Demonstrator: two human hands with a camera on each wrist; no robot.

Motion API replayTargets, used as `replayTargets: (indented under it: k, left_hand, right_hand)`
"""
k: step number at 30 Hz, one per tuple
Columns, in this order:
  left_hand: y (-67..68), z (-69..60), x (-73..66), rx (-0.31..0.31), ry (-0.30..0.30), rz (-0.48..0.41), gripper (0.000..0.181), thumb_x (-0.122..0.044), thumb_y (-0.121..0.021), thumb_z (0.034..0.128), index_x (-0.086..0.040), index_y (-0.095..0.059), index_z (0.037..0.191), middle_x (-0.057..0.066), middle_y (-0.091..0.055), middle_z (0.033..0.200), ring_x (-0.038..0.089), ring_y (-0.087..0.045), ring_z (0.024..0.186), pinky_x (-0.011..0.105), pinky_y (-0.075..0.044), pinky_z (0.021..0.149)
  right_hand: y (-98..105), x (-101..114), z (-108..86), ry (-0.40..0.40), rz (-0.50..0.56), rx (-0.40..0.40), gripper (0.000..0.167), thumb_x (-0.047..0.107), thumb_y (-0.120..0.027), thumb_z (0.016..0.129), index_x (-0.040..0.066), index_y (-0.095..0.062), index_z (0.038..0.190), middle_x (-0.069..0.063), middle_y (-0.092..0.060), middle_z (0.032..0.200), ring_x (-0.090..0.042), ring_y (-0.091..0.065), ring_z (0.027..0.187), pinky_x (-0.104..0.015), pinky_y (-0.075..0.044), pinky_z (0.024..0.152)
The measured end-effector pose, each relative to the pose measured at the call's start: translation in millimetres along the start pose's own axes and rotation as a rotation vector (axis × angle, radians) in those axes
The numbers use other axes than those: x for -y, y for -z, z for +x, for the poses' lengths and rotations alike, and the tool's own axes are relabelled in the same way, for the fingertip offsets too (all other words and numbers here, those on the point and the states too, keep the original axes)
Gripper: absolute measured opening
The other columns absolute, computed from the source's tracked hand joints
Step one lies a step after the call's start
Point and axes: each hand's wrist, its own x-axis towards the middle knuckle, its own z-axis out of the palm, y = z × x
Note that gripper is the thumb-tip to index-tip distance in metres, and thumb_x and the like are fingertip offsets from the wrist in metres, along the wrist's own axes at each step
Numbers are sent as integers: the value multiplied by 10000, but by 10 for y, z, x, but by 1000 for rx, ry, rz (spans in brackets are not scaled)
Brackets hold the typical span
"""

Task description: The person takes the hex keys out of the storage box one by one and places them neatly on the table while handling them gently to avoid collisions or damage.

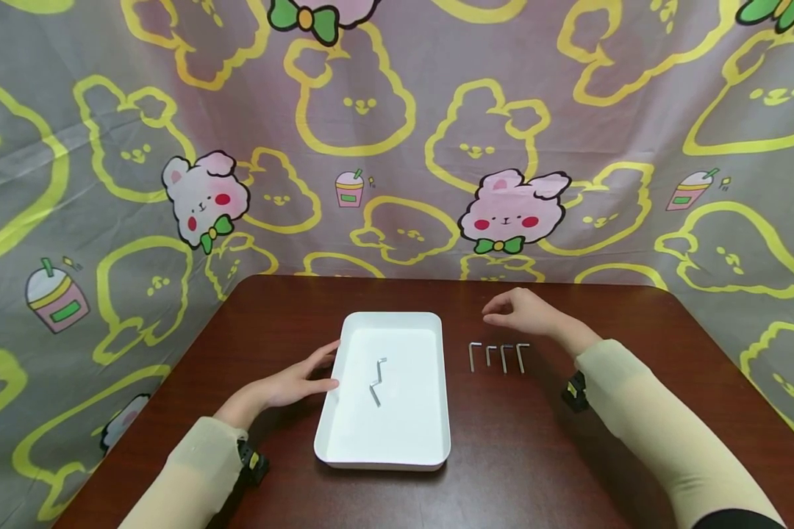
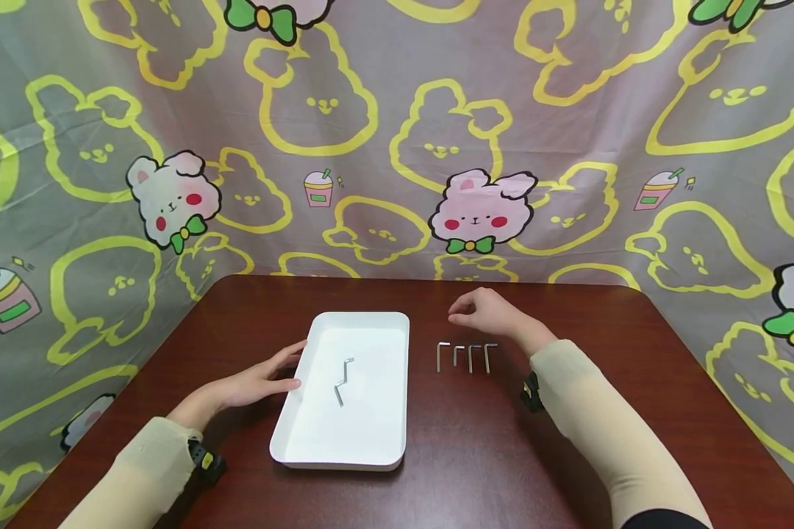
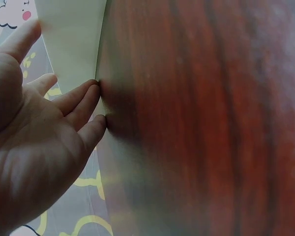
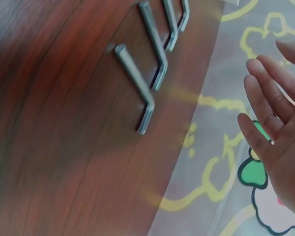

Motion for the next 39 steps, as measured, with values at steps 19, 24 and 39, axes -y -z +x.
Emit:
replayTargets:
  k: [19, 24, 39]
  left_hand:
    - [-7, -11, -2, 1, 10, 1, 792, -267, -626, 960, -164, -124, 1565, 202, -265, 1544, 377, -222, 1414, 626, -165, 1076]
    - [-12, -12, -9, -3, 14, -3, 798, -272, -632, 956, -163, -128, 1565, 201, -270, 1542, 379, -224, 1413, 625, -164, 1077]
    - [-8, -15, 1, 1, 9, -6, 800, -274, -630, 958, -160, -122, 1566, 204, -265, 1542, 378, -222, 1412, 624, -173, 1074]
  right_hand:
    - [-150, 564, 171, 110, 24, 32, 294, 271, -705, 906, 82, -705, 1130, 15, -700, 1036, -163, -641, 950, -408, -499, 861]
    - [-220, 674, 230, 138, 25, 33, 269, 240, -723, 893, 92, -712, 1118, 35, -694, 1009, -147, -632, 926, -396, -499, 862]
    - [-491, 877, 378, 208, -9, 96, 290, 274, -739, 879, 107, -714, 1115, 71, -665, 934, -107, -593, 850, -309, -494, 756]
